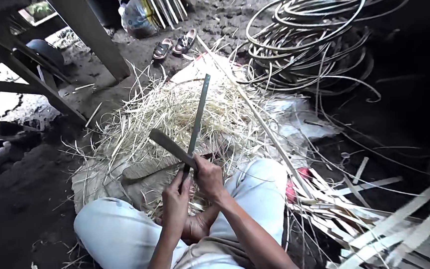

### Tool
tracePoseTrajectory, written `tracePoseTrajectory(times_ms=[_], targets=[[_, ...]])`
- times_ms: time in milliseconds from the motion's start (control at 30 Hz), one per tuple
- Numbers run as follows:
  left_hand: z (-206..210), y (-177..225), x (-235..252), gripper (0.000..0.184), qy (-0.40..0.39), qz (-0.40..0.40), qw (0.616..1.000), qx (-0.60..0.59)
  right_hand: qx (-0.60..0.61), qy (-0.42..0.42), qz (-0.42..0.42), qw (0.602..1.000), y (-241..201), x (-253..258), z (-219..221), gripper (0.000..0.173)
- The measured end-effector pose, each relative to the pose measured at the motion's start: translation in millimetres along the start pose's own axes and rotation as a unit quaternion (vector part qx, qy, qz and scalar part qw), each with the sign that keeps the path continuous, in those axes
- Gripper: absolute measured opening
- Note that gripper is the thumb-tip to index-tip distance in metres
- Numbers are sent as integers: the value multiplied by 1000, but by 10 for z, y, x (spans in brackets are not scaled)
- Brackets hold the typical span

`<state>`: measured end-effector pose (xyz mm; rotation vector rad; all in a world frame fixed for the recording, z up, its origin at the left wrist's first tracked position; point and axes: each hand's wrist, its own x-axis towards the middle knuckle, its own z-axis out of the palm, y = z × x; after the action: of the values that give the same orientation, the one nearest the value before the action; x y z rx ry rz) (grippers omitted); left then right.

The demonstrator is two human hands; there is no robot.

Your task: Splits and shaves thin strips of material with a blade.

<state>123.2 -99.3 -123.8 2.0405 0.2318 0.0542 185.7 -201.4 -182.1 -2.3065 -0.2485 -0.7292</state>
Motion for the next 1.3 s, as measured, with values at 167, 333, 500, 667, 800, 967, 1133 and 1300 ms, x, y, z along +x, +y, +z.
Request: tracePoseTrajectory(times_ms=[167,333,500,667,800,967,1133,1300], targets=[[-61,-57,-202,41,-15,-16,1000,-7,34,-141,161,976,210,379,-137,23],[-147,-141,-310,39,-17,-29,999,-4,10,-117,121,986,181,257,-100,18],[-304,-247,-558,37,-21,-21,999,-18,-3,-165,159,973,316,396,-139,23],[-323,-353,-617,37,-9,-32,998,-60,-1,-137,123,983,151,287,-128,20],[-447,-387,-838,36,-26,-55,997,-56,-13,-165,157,974,355,443,-125,24],[-536,-498,-895,37,-32,-65,997,-40,1,-173,181,968,342,403,-187,22],[-741,-515,-1064,37,-53,-63,994,-67,-41,-186,189,963,406,484,-150,30],[-871,-583,-1086,36,-26,-55,998,-11,0,-173,177,969,346,399,-182,24]])
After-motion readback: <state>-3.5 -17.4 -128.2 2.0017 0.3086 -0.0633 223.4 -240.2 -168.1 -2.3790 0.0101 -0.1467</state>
